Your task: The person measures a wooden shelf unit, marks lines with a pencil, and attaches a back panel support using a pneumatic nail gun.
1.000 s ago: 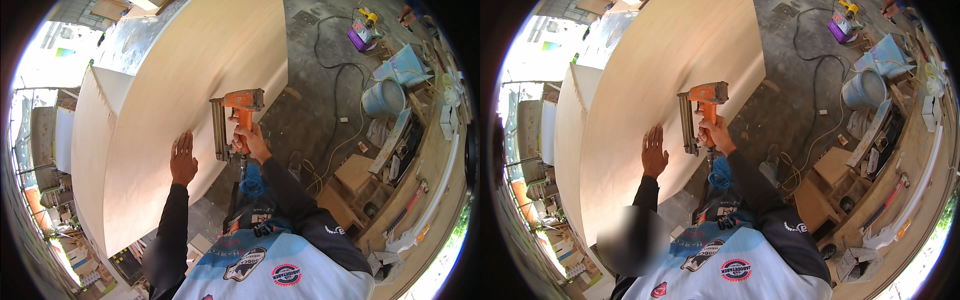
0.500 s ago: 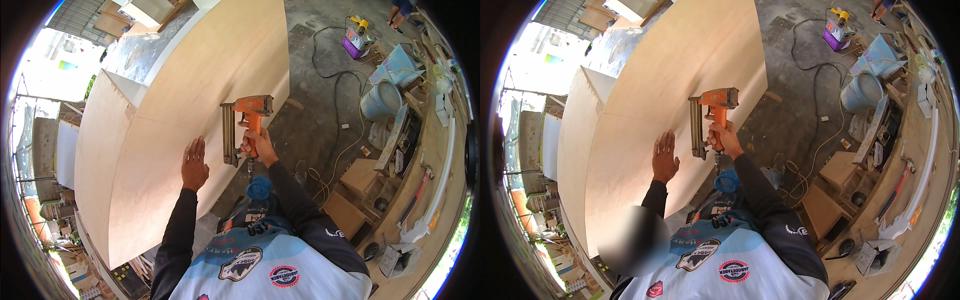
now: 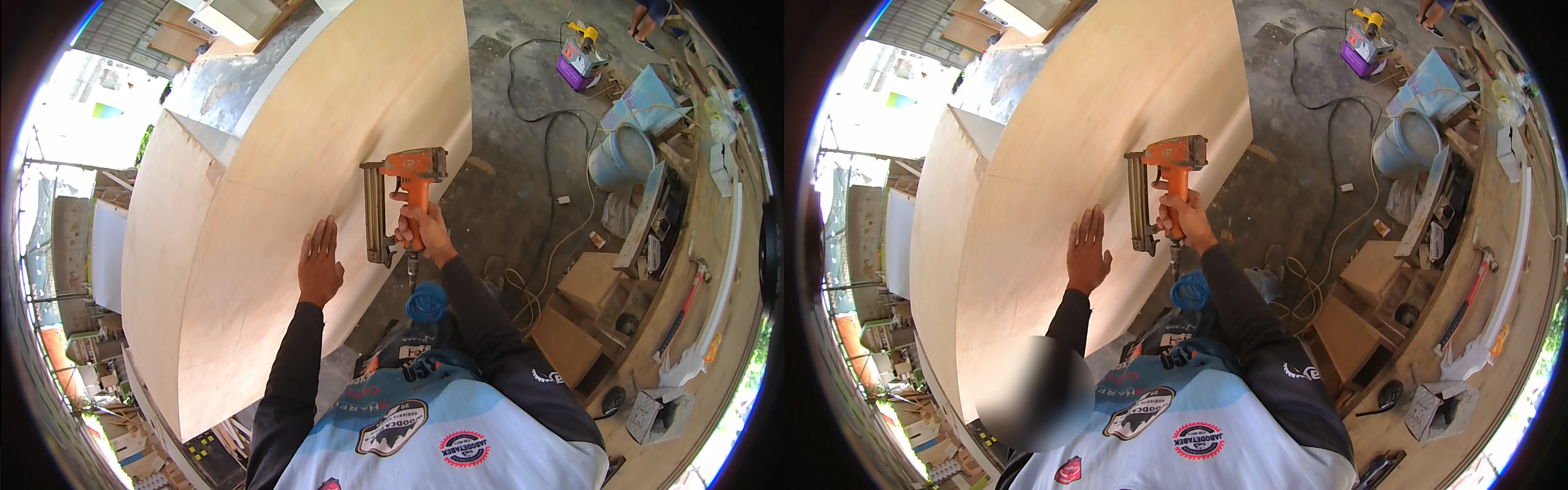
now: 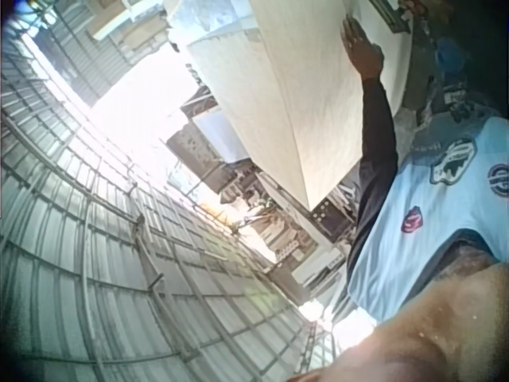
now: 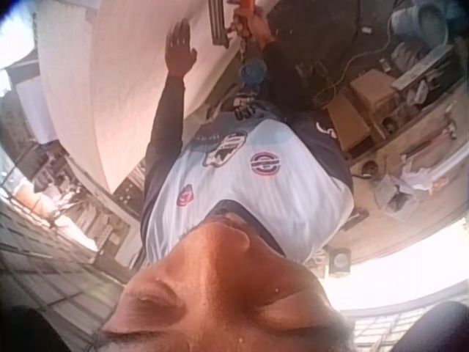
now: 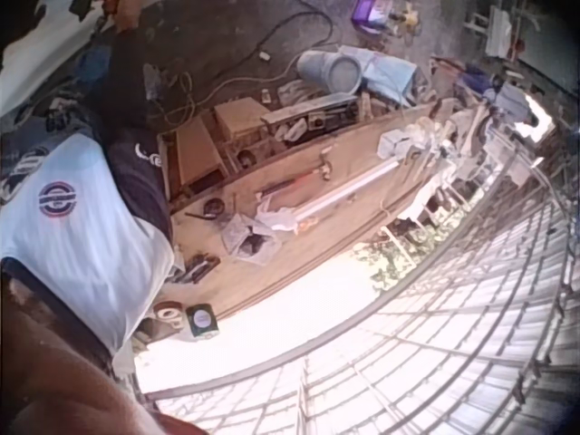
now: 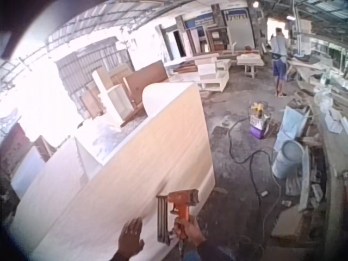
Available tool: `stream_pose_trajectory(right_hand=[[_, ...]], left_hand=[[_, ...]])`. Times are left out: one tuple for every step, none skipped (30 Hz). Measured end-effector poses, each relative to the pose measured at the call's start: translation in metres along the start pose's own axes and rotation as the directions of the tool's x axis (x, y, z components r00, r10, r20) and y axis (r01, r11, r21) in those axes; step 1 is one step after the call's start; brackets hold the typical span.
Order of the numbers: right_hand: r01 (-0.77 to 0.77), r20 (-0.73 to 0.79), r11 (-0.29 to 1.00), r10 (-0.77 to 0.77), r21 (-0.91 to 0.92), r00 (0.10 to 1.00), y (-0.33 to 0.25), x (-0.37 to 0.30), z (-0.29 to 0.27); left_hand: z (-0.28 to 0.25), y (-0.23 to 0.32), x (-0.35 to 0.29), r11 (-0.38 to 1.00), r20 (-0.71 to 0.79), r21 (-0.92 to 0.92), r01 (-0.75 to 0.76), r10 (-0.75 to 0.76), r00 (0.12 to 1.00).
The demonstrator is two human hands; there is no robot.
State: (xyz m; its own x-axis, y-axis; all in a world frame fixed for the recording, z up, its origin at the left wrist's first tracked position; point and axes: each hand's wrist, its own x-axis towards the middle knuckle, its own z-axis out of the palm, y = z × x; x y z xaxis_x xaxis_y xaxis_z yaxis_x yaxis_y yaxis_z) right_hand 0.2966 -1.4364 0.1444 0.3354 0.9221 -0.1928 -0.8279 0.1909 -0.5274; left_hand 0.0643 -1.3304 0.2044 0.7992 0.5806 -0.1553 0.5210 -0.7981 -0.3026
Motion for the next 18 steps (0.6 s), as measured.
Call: stream_pose_trajectory(right_hand=[[0.000, 0.003, 1.000, 0.000, -0.010, 1.000, 0.0008, 0.0005, 0.0012], [-0.002, 0.005, 1.000, 0.002, -0.007, 1.000, 0.0023, 0.0005, 0.0009], [-0.003, 0.007, 1.000, 0.003, -0.004, 1.000, 0.0041, 0.0005, -0.0002], [-0.002, 0.009, 1.000, 0.002, 0.000, 1.000, 0.0048, 0.0010, -0.0003], [-0.004, 0.008, 1.000, 0.004, 0.000, 1.000, 0.0053, 0.0013, -0.0004], [-0.005, 0.008, 1.000, 0.005, 0.001, 1.000, 0.0057, 0.0014, -0.0003], [-0.005, 0.008, 1.000, 0.005, 0.002, 1.000, 0.0060, 0.0014, -0.0002], [-0.002, 0.011, 1.000, 0.002, 0.005, 1.000, 0.0062, 0.0019, -0.0009], [0.001, 0.013, 1.000, -0.001, 0.007, 1.000, 0.0063, 0.0026, -0.0021], [0.004, 0.016, 1.000, -0.004, 0.010, 1.000, 0.0058, 0.0031, -0.0021], [0.006, 0.019, 1.000, -0.006, 0.007, 1.000, 0.0054, 0.0033, -0.0019], [0.008, 0.022, 1.000, -0.008, 0.003, 1.000, 0.0046, 0.0034, -0.0017], [0.007, 0.024, 1.000, -0.007, 0.000, 1.000, 0.0043, 0.0023, -0.0010], [0.011, 0.024, 1.000, -0.011, -0.008, 1.000, 0.0039, 0.0018, -0.0002], [0.015, 0.024, 1.000, -0.015, -0.016, 1.000, 0.0033, 0.0015, 0.0011], [0.020, 0.024, 0.999, -0.019, -0.025, 1.000, 0.0027, 0.0015, 0.0016], [0.016, 0.031, 0.999, -0.015, -0.029, 0.999, 0.0036, 0.0013, 0.0007], [0.012, 0.038, 0.999, -0.011, -0.032, 0.999, 0.0053, 0.0010, -0.0009]], left_hand=[[0.0003, -0.0005, -0.0005, 1.000, 0.002, -0.006, 0.001, -0.001, 1.000], [0.0002, -0.0007, -0.0011, 1.000, 0.003, -0.011, 0.002, -0.002, 1.000], [0.0000, -0.0006, -0.0020, 1.000, 0.004, -0.016, 0.003, -0.003, 1.000], [-0.0001, -0.0007, -0.0020, 1.000, 0.006, -0.020, 0.004, -0.004, 1.000], [-0.0003, -0.0007, -0.0019, 1.000, 0.007, -0.024, 0.004, -0.004, 1.000], [-0.0004, -0.0007, -0.0017, 1.000, 0.008, -0.028, 0.005, -0.005, 1.000], [-0.0005, -0.0008, -0.0017, 1.000, 0.011, -0.028, 0.005, -0.005, 1.000], [-0.0005, -0.0008, -0.0015, 1.000, 0.015, -0.029, 0.005, -0.005, 1.000], [-0.0006, -0.0008, -0.0011, 1.000, 0.018, -0.029, 0.005, -0.005, 1.000], [-0.0023, -0.0002, -0.0007, 1.000, 0.021, -0.025, 0.009, -0.009, 1.000], [-0.0045, 0.0006, -0.0003, 1.000, 0.024, -0.021, 0.013, -0.012, 1.000], [-0.0060, 0.0009, 0.0003, 1.000, 0.027, -0.017, 0.016, -0.016, 1.000], [-0.0052, 0.0007, -0.0003, 1.000, 0.028, -0.012, 0.015, -0.015, 0.999], [-0.0039, 0.0001, -0.0009, 1.000, 0.029, -0.007, 0.014, -0.014, 0.999], [-0.0025, -0.0005, -0.0014, 1.000, 0.029, -0.001, 0.013, -0.013, 0.999], [-0.0011, -0.0013, -0.0010, 1.000, 0.024, -0.004, 0.004, -0.004, 1.000], [0.0002, -0.0022, -0.0007, 1.000, 0.018, -0.006, -0.004, 0.004, 1.000], [0.0016, -0.0029, -0.0006, 1.000, 0.013, -0.008, -0.012, 0.012, 1.000]])
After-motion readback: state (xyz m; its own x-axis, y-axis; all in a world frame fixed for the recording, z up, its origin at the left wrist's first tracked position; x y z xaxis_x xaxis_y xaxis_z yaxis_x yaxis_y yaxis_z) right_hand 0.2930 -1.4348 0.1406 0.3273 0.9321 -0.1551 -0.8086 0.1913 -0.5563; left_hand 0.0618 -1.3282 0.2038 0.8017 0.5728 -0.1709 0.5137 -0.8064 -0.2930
